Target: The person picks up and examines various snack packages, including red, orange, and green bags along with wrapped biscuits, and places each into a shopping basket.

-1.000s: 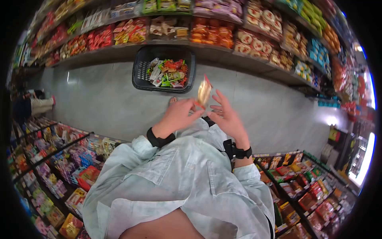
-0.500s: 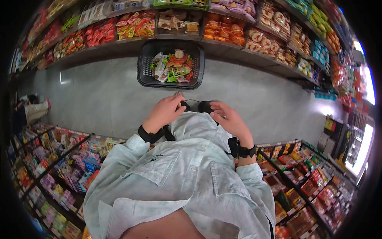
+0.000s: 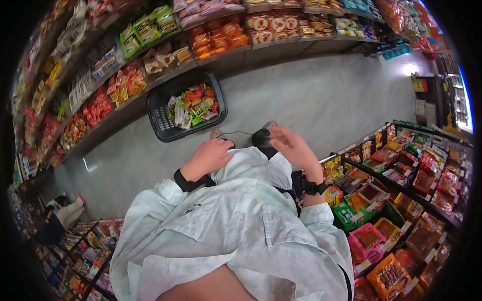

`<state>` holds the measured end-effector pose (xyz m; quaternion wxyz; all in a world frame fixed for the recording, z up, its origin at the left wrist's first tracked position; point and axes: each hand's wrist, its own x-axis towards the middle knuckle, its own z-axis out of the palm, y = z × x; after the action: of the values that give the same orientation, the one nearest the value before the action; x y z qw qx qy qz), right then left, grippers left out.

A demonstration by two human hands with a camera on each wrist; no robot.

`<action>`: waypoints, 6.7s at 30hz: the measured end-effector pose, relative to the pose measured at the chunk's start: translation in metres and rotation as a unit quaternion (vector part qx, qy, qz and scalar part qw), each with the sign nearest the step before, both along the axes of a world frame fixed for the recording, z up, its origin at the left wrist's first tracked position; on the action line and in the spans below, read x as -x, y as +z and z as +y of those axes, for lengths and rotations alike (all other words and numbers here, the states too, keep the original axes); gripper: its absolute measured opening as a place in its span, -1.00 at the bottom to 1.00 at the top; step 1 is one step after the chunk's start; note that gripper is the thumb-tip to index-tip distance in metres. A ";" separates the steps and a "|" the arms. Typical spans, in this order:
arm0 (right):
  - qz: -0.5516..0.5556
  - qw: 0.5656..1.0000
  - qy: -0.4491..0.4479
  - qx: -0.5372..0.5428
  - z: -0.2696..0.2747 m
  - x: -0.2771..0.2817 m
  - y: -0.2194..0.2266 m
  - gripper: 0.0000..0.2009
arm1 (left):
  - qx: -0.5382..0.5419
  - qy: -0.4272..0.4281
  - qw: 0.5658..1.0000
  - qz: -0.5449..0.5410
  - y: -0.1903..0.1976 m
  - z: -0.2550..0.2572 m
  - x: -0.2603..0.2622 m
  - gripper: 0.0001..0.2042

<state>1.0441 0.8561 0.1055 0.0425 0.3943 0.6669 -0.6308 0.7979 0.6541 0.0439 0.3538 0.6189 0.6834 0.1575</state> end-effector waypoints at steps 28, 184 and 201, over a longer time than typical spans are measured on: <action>0.091 0.981 -0.157 -0.066 0.138 -0.189 -0.055 -0.85 | -0.002 -0.307 0.952 0.014 0.021 0.317 -0.204 -0.74; 0.046 0.981 0.184 -0.035 0.008 0.074 -0.003 -0.69 | -0.114 0.521 0.790 -0.302 -0.026 -0.072 -0.038 -0.81; 0.076 0.995 0.054 -0.028 0.173 -0.022 -0.033 -0.65 | -0.085 0.448 0.846 -0.276 -0.002 0.131 -0.042 -0.85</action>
<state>1.0658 1.0289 0.0722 0.0145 0.3092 0.7061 -0.6369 0.8399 0.7850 0.0419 0.3650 0.2034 0.7444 0.5207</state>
